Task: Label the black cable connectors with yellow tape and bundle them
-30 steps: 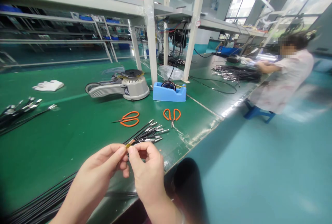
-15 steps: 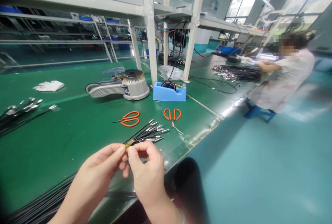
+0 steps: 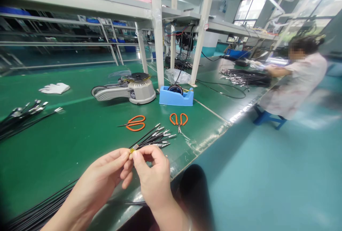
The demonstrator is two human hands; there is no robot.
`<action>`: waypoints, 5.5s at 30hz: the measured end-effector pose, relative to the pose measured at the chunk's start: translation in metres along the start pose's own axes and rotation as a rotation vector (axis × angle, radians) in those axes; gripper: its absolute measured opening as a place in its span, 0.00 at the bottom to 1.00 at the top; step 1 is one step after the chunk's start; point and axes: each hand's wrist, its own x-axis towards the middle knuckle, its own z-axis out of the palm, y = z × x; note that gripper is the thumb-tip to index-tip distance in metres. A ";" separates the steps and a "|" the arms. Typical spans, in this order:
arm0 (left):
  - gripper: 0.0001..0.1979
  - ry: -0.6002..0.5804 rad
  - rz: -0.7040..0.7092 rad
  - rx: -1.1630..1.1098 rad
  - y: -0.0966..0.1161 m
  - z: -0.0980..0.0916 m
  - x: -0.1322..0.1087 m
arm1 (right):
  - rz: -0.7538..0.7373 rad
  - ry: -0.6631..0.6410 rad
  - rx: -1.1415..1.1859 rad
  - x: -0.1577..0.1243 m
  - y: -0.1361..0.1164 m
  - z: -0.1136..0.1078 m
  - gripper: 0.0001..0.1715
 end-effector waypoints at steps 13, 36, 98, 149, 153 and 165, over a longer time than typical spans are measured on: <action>0.14 -0.339 -0.256 -0.118 0.007 -0.010 -0.005 | -0.226 -0.311 -0.122 0.014 -0.009 -0.030 0.09; 0.14 -0.067 0.103 0.606 0.002 0.016 -0.009 | -0.045 -0.326 -0.361 0.016 -0.032 -0.055 0.08; 0.15 -0.208 0.097 1.258 -0.004 0.021 -0.010 | 0.184 -0.316 -0.343 -0.003 -0.016 -0.089 0.11; 0.12 0.136 0.427 1.208 -0.026 -0.014 0.000 | 0.216 -0.297 -0.347 0.020 0.008 -0.054 0.14; 0.12 0.102 0.444 1.130 -0.024 -0.013 -0.001 | 0.173 -0.307 -0.300 0.023 0.011 -0.040 0.12; 0.14 0.102 0.282 1.011 -0.018 -0.023 0.000 | 0.138 -0.301 -0.347 0.023 0.002 -0.036 0.09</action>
